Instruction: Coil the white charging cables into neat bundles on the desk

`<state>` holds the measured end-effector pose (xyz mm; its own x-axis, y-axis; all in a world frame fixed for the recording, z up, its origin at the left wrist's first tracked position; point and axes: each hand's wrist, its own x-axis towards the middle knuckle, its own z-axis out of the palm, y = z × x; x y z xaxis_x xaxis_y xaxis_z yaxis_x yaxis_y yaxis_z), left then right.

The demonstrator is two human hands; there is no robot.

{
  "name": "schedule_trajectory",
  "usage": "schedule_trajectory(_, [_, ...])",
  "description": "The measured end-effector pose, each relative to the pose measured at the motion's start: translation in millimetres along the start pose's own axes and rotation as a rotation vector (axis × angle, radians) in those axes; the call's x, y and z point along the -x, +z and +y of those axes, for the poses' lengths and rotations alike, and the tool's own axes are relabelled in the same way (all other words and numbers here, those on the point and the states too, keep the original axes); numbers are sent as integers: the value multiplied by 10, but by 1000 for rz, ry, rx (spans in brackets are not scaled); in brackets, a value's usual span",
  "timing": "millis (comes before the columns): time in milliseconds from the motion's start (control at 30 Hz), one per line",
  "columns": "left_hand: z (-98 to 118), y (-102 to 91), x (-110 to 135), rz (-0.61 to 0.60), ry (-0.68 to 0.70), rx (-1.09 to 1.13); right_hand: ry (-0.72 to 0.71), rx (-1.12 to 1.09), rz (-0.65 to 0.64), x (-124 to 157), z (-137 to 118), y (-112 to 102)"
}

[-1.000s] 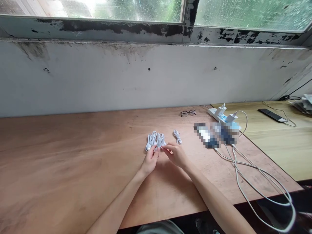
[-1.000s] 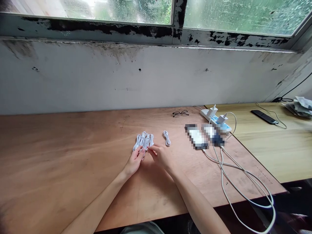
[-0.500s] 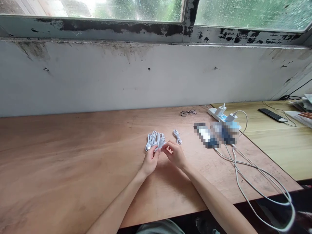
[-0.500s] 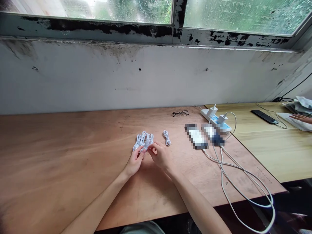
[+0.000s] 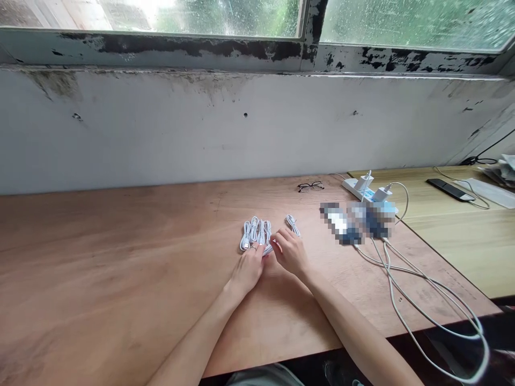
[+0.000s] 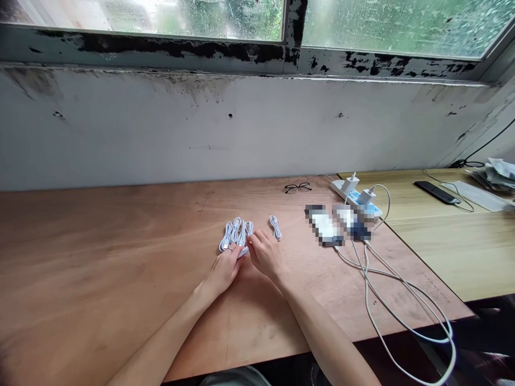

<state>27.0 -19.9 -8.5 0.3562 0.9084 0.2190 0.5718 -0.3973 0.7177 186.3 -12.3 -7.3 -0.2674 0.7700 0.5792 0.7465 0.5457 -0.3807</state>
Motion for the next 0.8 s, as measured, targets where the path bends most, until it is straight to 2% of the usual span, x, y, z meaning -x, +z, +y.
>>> schedule_trajectory(133, [-12,4,9,-2,31,-77,285,-184,216,-41,160,-44])
schedule_trajectory(233, [0,25,5,-15,5,-123,541,-279,368,-80,422,-141])
schedule_trajectory(333, [37,82,-20,-18,-29,-154,722,-279,469,-95,742,-226])
schedule_trajectory(467, [94,207,-68,-21,-54,-139,846,-215,426,-73,1071,-228])
schedule_trajectory(600, [167,256,-60,-13,-81,-112,946,-48,332,-62,1205,-152])
schedule_trajectory(800, [278,185,-55,-150,-132,-396,989,26,281,-129,1259,-87])
